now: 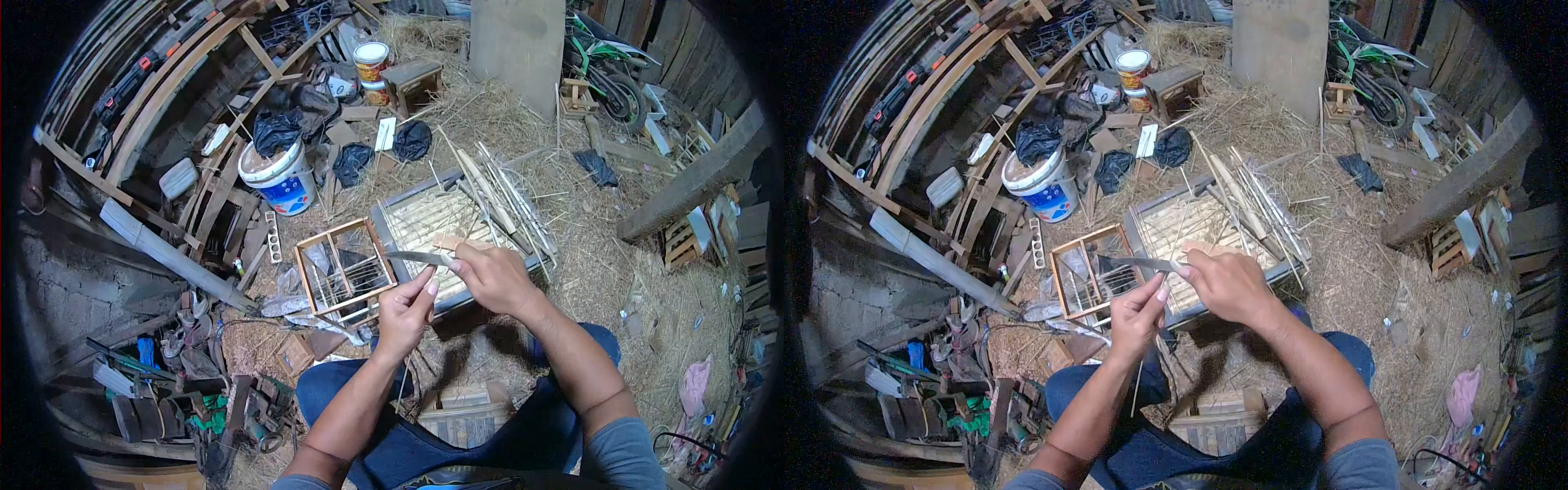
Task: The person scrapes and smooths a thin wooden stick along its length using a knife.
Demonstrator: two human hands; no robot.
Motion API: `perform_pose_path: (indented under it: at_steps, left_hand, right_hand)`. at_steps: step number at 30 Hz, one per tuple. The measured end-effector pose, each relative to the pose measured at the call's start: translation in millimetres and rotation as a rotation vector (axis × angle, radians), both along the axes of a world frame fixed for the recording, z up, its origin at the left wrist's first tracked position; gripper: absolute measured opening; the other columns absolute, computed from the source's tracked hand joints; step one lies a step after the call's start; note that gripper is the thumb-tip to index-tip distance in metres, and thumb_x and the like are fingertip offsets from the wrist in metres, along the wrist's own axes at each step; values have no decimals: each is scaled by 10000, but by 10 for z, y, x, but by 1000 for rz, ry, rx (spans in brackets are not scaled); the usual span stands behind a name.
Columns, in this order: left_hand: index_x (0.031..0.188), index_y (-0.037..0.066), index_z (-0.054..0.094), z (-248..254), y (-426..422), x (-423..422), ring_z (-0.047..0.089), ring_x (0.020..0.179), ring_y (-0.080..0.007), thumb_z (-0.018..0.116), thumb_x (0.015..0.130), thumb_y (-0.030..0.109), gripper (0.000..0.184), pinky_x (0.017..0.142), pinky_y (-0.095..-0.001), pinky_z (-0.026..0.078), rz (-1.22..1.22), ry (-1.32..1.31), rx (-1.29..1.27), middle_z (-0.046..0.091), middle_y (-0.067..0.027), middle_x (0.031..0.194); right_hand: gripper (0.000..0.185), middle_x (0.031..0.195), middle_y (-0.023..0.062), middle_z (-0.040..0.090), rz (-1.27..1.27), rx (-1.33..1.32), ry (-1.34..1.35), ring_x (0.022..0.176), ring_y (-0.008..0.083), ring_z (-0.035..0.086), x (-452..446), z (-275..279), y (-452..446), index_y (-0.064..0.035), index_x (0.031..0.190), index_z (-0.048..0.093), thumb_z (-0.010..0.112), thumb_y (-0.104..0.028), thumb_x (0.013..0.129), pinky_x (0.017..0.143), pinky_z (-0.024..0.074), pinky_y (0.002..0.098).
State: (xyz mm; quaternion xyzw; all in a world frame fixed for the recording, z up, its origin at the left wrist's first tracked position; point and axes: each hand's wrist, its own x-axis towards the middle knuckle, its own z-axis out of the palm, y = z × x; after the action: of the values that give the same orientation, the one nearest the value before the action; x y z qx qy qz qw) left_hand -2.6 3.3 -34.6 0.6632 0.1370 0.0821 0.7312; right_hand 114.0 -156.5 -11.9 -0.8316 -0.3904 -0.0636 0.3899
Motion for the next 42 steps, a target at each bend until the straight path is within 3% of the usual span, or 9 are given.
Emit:
perform_pose_path:
  at_steps: [3,7,11,14,28,31,33,34,42]
  left_hand:
    - [1278,-35,634,-26,23,53,486,518,-46,695,940,103,370,464,-213,362,43,10,2,595,17,678]
    - [991,-13,682,-11,40,28,449,466,-51,640,983,166,184,431,-219,324,22,54,-109,560,13,612]
    - [677,79,539,-13,56,18,395,413,-60,566,1026,243,386,408,-228,285,-38,83,-105,492,14,525]
    - [658,80,541,180,2,44,388,408,-60,559,1030,249,409,404,-229,285,-35,140,-131,482,22,515]
    - [963,31,637,18,21,1,380,467,-41,479,1070,272,308,438,-220,285,-126,90,-297,478,32,569]
    - [987,30,645,36,5,2,380,480,-41,491,1064,262,289,442,-217,280,-144,43,-310,468,40,580]
    - [986,26,657,34,-19,5,371,484,-42,508,1056,252,279,440,-216,273,-141,28,-275,456,50,584]
    - [994,28,655,26,-31,4,374,492,-40,511,1055,257,277,443,-213,271,-157,13,-188,453,51,587]
    - [996,15,612,101,-102,-58,354,396,-71,469,1065,278,307,378,-228,273,-224,128,-394,444,16,555]
  right_hand:
    - [333,656,196,623,13,-16,44,609,427,627,-33,-62,16,-68,877,574,500,-361,1016,525,470,527]
    - [318,629,180,617,48,-148,132,600,418,628,-71,-17,-3,-86,893,583,499,-368,1014,521,471,525]
    - [312,605,173,605,120,-164,154,588,411,625,-143,5,13,-109,912,588,487,-386,1015,519,465,530]
    - [310,605,171,603,114,-142,145,583,407,621,-133,6,2,-117,921,591,481,-391,1018,518,461,525]
    - [259,752,198,576,145,-89,308,736,410,608,-130,-28,-59,-55,926,566,532,-297,1010,629,462,452]
    - [280,688,131,611,180,29,395,666,312,646,-115,-181,-13,-87,935,568,558,-358,1008,597,472,427]
    - [235,768,36,600,220,488,669,746,136,605,-136,-193,83,-61,985,587,640,-290,983,660,469,329]
    - [224,829,-31,561,159,386,802,810,53,518,-118,-32,29,-36,991,600,695,-236,956,690,443,261]
    - [202,670,-88,490,153,643,1102,558,8,397,-17,-43,30,-95,882,587,690,-247,966,484,306,197]
